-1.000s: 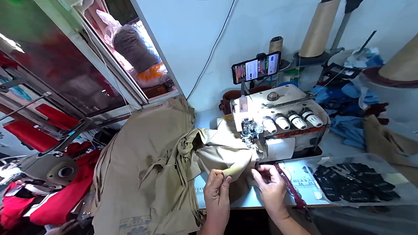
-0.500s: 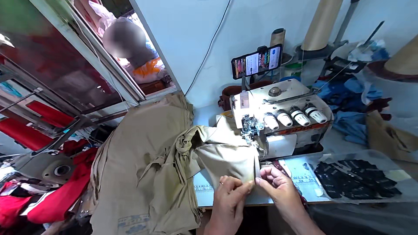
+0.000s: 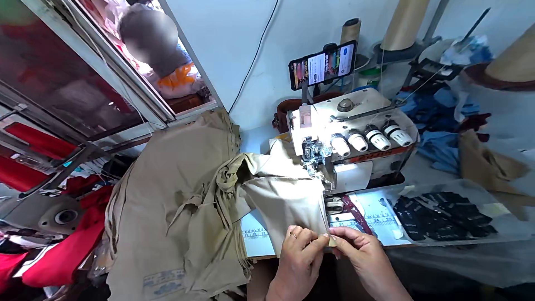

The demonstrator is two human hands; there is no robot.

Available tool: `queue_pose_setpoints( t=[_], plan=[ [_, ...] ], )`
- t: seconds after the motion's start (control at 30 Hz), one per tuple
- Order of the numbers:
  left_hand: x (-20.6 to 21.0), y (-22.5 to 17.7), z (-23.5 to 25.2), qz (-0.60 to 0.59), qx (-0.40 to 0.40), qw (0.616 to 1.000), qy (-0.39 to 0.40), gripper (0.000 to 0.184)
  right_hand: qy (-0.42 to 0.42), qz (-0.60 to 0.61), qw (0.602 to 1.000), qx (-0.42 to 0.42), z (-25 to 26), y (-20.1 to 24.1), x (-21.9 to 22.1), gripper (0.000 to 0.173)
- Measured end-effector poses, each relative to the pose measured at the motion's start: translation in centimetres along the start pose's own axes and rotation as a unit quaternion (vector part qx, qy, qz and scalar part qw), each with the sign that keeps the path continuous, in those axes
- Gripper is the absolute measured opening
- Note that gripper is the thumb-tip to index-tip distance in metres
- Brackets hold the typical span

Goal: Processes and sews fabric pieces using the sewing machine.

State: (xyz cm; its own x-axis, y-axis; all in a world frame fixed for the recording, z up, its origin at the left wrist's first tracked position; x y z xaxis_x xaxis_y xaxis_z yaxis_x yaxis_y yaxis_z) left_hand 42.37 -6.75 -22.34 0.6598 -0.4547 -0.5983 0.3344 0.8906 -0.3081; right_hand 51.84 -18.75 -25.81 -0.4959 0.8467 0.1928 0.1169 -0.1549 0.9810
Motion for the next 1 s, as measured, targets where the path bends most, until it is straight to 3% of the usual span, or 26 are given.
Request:
queue_pose_setpoints(
  t=[0.37,0.53,0.6,0.67,0.73,0.8,0.9,1.0],
  plan=[
    [0.4,-0.2,-0.5,0.03,0.014,0.999,-0.016,0.019,-0.007,0.016,1.0,0.014,-0.5,0.2,0.2,0.016],
    [0.5,0.2,-0.5,-0.001,-0.009,1.0,-0.005,0.019,-0.018,0.05,0.998,0.024,-0.2,0.0,0.7,0.008],
    [-0.6,1.4,-0.6,-0.009,-0.088,0.996,-0.018,0.02,-0.035,0.029,0.999,0.018,0.0,-0.2,0.6,0.009],
    [-2.7,3.7,-0.9,0.016,-0.223,0.97,-0.095,0.027,-0.042,0.002,0.999,-0.001,-0.2,0.4,0.6,0.008],
    [-4.5,6.7,-1.6,0.004,-0.377,0.914,-0.153,0.044,-0.04,-0.015,0.999,-0.025,-0.7,1.1,0.7,0.005],
    [-4.8,9.0,-2.3,-0.101,-0.501,0.845,-0.156,0.047,-0.045,-0.022,0.998,-0.03,-0.8,1.0,0.8,0.007],
    [-4.0,10.5,-2.8,-0.225,-0.553,0.788,-0.151,0.027,-0.069,-0.037,0.996,-0.044,-0.2,0.1,0.7,0.016],
    [-5.2,10.6,-3.4,-0.226,-0.519,0.796,-0.215,0.03,-0.069,-0.063,0.991,-0.092,-0.3,0.5,0.8,0.024]
  ],
)
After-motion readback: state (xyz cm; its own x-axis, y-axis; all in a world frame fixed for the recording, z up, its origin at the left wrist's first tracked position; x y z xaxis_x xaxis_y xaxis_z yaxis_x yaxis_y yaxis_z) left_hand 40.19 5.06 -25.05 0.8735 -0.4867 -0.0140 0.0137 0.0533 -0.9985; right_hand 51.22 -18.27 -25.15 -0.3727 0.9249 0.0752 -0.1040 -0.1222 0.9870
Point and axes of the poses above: each hand's wrist, its own z-axis towards the middle knuckle, its own x-axis out of the palm, y = z × x, the point moved 5 cm from there along z, towards the middle knuckle, and after that the axes turned 3 degrees about x, right-handed, at the moved point
